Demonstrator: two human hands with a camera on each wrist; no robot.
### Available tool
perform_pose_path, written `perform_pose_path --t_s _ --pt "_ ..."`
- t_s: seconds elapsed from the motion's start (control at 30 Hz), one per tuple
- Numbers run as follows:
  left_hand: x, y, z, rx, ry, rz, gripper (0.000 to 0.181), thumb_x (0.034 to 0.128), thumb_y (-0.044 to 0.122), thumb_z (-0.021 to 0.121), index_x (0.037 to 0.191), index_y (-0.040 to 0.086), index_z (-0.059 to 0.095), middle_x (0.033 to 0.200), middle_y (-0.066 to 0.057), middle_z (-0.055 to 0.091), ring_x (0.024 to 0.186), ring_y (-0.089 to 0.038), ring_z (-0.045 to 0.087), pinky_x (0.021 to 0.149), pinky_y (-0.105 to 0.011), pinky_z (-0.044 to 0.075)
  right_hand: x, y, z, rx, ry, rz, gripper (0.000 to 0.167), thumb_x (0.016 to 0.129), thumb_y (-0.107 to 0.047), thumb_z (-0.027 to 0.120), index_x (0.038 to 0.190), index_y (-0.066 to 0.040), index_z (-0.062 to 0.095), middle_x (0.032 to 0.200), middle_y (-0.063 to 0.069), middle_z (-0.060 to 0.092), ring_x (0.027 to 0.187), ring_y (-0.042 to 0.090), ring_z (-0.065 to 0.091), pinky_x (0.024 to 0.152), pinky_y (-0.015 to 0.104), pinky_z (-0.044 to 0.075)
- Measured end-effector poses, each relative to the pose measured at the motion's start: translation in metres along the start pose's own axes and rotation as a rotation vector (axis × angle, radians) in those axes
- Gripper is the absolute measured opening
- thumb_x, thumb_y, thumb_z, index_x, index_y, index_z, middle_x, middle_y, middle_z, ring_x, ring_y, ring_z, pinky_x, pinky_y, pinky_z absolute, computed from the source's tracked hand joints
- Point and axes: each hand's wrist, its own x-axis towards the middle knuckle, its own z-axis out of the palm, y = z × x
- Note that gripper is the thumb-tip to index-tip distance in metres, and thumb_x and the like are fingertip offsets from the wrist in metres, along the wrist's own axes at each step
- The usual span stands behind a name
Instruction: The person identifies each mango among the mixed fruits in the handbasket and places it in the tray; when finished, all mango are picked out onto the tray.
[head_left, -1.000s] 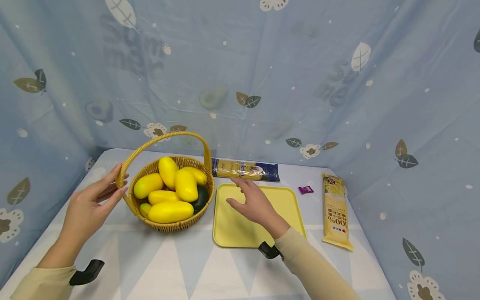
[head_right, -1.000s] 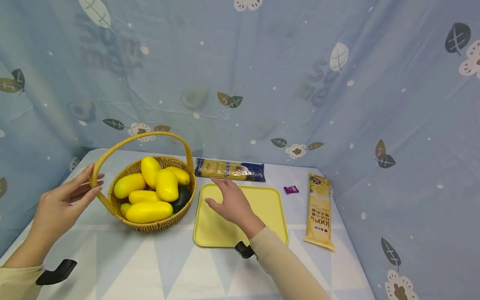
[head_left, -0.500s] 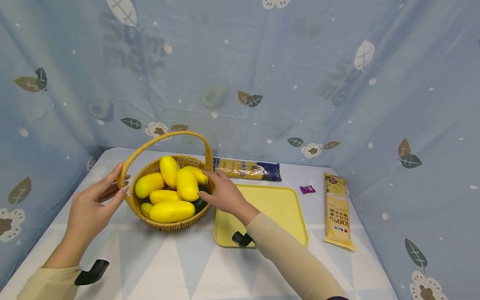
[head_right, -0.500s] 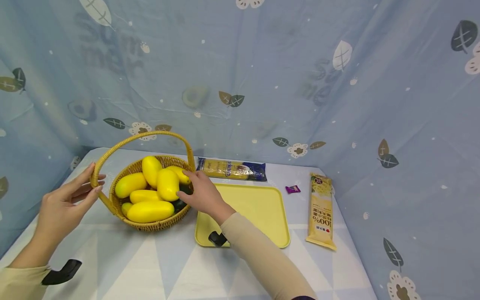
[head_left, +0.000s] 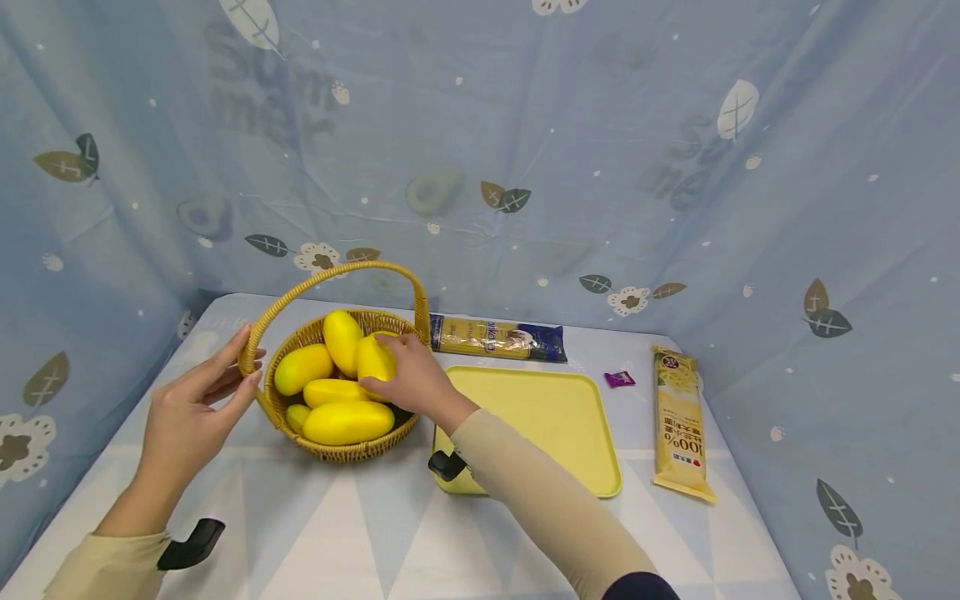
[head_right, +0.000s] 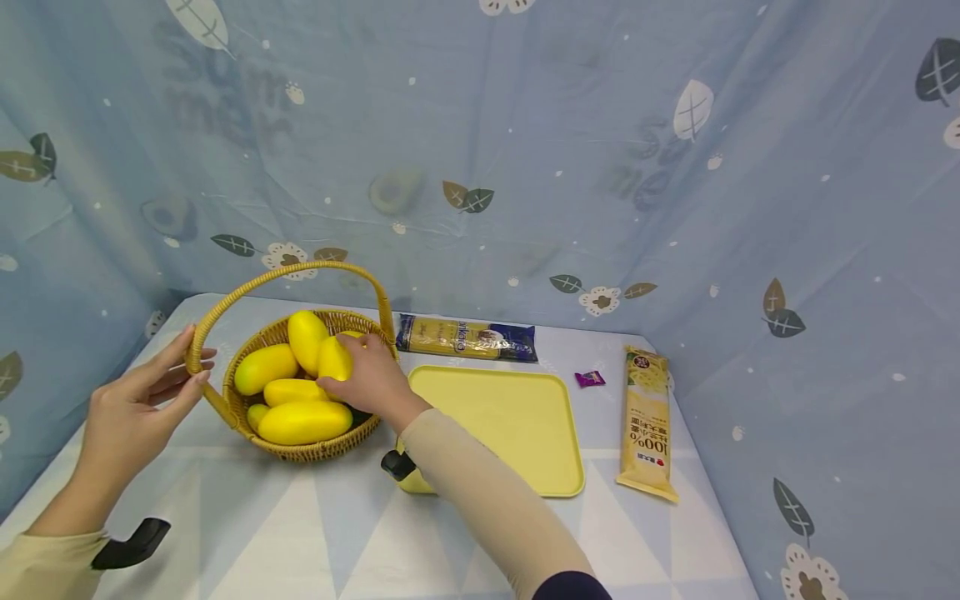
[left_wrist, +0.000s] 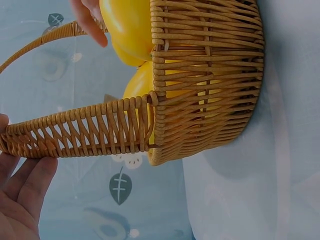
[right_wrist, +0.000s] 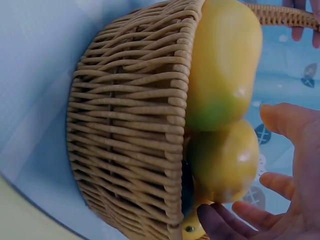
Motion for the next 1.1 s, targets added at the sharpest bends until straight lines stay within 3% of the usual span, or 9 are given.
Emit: perform_pose_path --t_s 0.27,0.63,1.1 --pt "-0.0005 0.0015 0.0013 0.001 0.005 -0.005 0.085 0.0760 -0.021 0.076 0.148 0.020 0.055 0.119 0.031 0.057 0.102 0.022 0.057 0.081 -0.003 0.046 0.0086 -0.0035 0.0058 -0.046 -0.018 0.027 0.078 0.094 -0.057 0.065 0.160 -0.028 0.035 0.153 0.013 0.044 0.129 0.026 0.055 0.104 0.043 0.051" --pt "-0.0012 0.0018 0.0009 -0.012 0.008 -0.015 0.083 0.0762 -0.021 0.075 0.147 0.018 0.056 0.119 0.035 0.058 0.101 0.021 0.058 0.081 -0.002 0.047 0.0108 -0.0053 0.0052 -0.096 -0.046 -0.004 0.071 0.096 -0.052 0.064 0.158 -0.031 0.038 0.145 0.007 0.053 0.122 0.021 0.056 0.099 0.037 0.052" --pt "-0.0013 0.0024 0.0011 -0.028 0.018 -0.012 0.084 0.0752 -0.022 0.075 0.146 0.019 0.057 0.119 0.033 0.059 0.101 0.020 0.059 0.081 -0.003 0.047 0.0014 0.0016 -0.0029 -0.004 -0.002 -0.007 0.071 0.093 -0.050 0.067 0.156 -0.032 0.041 0.142 0.011 0.051 0.105 0.019 0.059 0.085 0.036 0.054"
